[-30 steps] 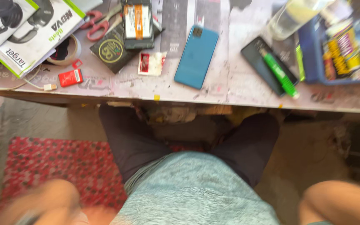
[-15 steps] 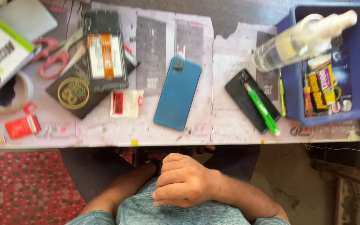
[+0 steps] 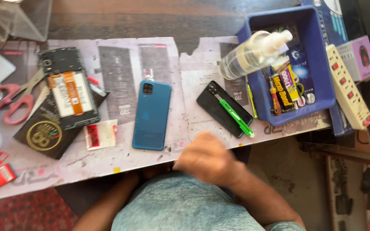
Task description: The person handles a small red component and a disassembled smartphone on a cluttered workbench. They use a green utility knife to scrape adhesive residue from the back of a blue smartphone casing.
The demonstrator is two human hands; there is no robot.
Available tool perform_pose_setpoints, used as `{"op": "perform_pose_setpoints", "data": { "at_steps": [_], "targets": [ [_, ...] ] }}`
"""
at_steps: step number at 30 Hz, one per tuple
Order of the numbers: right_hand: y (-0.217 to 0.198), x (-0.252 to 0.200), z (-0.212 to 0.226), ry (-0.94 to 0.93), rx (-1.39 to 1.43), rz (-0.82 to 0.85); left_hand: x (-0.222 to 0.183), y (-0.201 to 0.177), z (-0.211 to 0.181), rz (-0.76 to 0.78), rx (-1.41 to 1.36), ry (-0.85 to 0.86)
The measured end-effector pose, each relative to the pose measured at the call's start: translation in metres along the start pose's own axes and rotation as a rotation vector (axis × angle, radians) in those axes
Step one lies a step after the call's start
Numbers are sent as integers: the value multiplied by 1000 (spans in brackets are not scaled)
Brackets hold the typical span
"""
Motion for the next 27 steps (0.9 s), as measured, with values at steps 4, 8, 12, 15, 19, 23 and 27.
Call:
{"op": "perform_pose_setpoints", "data": {
  "at_steps": [4, 8, 12, 15, 19, 23, 27],
  "targets": [
    [-39, -44, -30, 341, -467, -214, -53, 16, 4, 197, -41, 33],
    [-53, -62, -46, 497, -622, -216, -137, 1, -57, 51, -165, 195],
    [-46, -69, -57, 598, -815, -42, -200, -17, -150, -381, 10, 559],
    [-40, -68, -68, 630, -928, 59, -205, -29, -203, -733, 438, 722],
    [-35, -60, -66, 600, -960, 39, -174, -56, -234, -884, 692, 801],
    [-47, -53, -65, 628, -935, 10, -150, -74, -222, -975, 795, 489],
    [-56, -50, -75, 748, -762, -33, -137, -80, -205, -1019, 756, 350]
  ]
}}
Point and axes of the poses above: each hand's wrist, its own x-axis towards the middle knuckle, its own y-axis out of the palm, z = x × y, the point moved 3 cm from there along x, towards the middle knuckle, and after that the axes turned 4 degrees about z, right-handed, at the moved point
